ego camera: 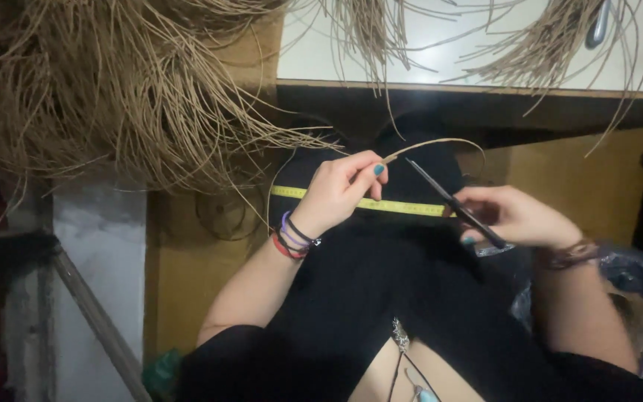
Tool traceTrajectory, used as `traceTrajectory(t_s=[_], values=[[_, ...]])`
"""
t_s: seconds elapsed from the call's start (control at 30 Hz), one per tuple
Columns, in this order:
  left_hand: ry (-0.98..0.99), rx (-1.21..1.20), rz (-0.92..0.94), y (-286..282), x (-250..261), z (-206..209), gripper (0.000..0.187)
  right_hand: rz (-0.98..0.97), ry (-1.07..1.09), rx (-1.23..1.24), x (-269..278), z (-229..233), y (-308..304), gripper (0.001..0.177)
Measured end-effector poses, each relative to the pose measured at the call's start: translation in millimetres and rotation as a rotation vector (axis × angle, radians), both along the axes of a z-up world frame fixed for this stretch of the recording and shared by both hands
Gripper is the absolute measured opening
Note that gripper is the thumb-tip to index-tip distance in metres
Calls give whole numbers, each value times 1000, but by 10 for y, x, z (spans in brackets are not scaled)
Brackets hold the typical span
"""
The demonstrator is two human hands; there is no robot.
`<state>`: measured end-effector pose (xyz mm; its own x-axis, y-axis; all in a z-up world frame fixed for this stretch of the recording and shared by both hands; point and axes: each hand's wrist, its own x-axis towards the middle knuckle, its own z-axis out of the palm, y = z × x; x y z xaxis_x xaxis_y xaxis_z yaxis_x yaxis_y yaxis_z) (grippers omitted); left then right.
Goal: Measuring and cutting straw strands to prepare for weaving onto a furniture frame
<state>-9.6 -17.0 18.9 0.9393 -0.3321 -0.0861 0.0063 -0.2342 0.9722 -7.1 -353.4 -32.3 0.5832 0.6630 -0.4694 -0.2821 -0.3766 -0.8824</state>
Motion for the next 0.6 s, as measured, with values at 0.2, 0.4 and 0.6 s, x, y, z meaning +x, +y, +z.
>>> traceTrajectory(t_s=[0.2,0.4,0.6], values=[[-228,19,-93,-131,-142,-42,17,-164,-149,193,-225,109,390,57],[-274,-96,-173,-203,-180,-142,14,-130,-195,285,-209,287,540,54],[-241,-412,-304,-257,-151,-139,24,-129,-184,295,-250,207,541,44]])
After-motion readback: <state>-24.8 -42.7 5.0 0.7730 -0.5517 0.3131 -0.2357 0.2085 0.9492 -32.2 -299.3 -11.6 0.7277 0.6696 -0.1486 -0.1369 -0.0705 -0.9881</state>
